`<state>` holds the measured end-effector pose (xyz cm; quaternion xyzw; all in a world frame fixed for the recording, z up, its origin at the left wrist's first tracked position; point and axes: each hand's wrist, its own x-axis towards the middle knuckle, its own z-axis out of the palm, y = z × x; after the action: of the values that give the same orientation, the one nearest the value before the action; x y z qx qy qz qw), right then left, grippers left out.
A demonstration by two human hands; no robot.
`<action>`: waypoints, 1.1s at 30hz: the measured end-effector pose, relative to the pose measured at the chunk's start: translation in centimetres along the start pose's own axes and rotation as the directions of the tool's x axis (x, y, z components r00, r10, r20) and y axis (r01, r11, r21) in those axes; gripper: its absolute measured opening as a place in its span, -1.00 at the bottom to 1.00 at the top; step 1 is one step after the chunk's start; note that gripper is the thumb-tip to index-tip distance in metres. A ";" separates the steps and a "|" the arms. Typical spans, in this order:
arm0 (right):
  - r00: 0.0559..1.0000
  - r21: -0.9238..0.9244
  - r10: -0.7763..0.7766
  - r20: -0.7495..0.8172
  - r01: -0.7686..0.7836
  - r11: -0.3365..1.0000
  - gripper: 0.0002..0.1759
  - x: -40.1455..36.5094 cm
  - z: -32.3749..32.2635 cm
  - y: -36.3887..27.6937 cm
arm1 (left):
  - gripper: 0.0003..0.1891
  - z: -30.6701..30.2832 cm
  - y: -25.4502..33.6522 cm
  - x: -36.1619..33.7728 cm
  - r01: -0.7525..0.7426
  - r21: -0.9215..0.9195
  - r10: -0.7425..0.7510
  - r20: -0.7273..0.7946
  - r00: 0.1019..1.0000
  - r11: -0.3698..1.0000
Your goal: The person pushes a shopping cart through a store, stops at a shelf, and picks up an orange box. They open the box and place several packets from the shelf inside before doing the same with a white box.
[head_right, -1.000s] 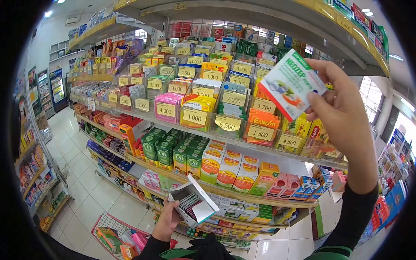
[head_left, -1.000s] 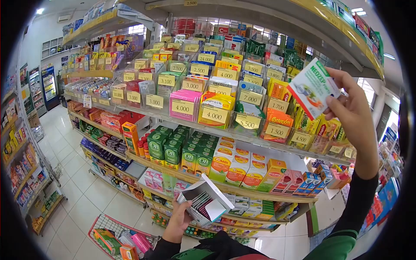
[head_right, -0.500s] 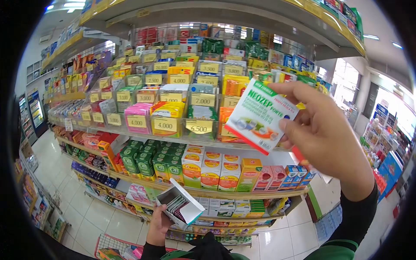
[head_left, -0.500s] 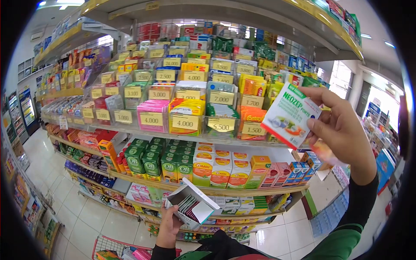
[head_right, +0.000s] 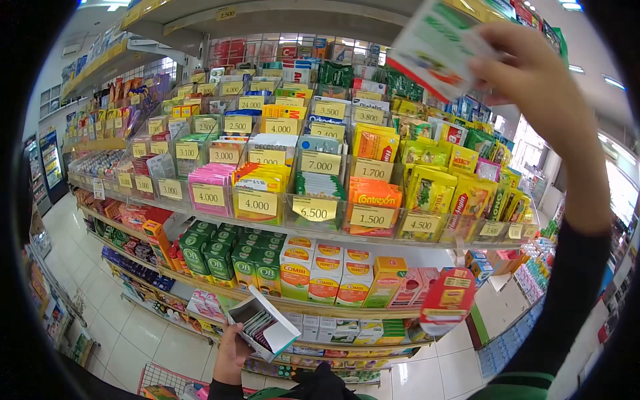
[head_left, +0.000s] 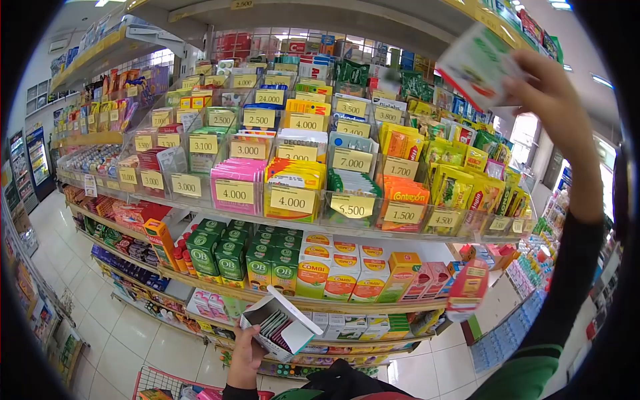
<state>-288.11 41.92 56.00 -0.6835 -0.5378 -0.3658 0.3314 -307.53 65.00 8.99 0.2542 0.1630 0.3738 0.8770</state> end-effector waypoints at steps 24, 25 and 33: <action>0.934 0.013 -0.256 0.248 0.261 0.965 -0.90 14.0 20.1 8.3 | -0.24 -2.5 4.8 -3.1 -0.198 0.054 0.205 -0.232 0.951 0.979; 0.930 0.008 -0.254 0.266 0.262 0.965 -0.88 14.0 20.2 8.3 | -0.24 -2.6 4.8 -3.2 -0.206 0.047 0.211 -0.238 0.948 0.977; 0.827 -0.006 -0.091 0.555 0.114 0.993 -0.78 12.8 20.9 8.2 | -0.24 -3.5 4.6 -3.2 -0.227 0.042 0.230 -0.225 0.947 0.973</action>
<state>-275.08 64.29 55.79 -0.7365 -0.6393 -0.1800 0.1281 -313.97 66.49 9.00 0.2333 0.2351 0.4982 0.8013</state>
